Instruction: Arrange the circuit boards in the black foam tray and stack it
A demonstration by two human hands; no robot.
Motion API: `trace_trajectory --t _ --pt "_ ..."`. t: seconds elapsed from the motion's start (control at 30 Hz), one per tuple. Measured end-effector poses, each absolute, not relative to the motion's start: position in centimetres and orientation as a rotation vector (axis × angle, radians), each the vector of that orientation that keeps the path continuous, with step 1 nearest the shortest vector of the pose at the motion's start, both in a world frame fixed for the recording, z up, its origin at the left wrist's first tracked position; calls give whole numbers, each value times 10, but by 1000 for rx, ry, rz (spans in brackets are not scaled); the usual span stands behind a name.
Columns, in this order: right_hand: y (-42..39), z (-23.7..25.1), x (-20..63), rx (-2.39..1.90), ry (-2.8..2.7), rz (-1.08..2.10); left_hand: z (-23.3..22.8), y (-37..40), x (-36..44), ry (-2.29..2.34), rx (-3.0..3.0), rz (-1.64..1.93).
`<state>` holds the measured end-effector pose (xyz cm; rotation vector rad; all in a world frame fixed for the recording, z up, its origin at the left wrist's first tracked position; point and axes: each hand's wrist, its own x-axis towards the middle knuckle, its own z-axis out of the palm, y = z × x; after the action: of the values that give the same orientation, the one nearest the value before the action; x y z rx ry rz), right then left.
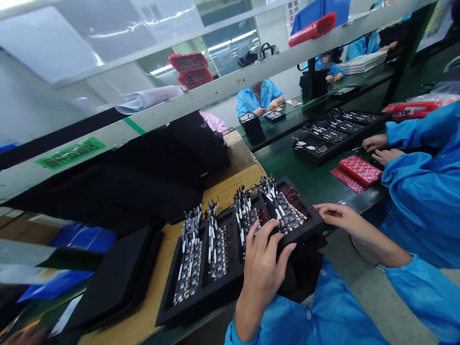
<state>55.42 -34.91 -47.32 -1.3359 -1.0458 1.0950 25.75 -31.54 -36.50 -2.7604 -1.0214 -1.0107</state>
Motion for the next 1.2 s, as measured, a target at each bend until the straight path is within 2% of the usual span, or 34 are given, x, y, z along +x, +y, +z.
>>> trace_trajectory --t 0.3,0.5,0.77,1.1,1.2 --pt "-346 -464 603 -1393 -830 1050 -383 -317 260 -986 -2860 -1119" --pt "-332 -466 598 -1414 -829 937 -399 -320 262 -939 -2941 -982" --pt "-327 -486 626 -1444 -940 896 -390 -319 259 -923 -2910 -1081" --pt "-344 -490 624 -1276 -636 379 -384 -315 258 -941 -2833 -947" --pt "-338 -499 614 -1316 -683 409 -389 -315 259 -931 -2854 -872"
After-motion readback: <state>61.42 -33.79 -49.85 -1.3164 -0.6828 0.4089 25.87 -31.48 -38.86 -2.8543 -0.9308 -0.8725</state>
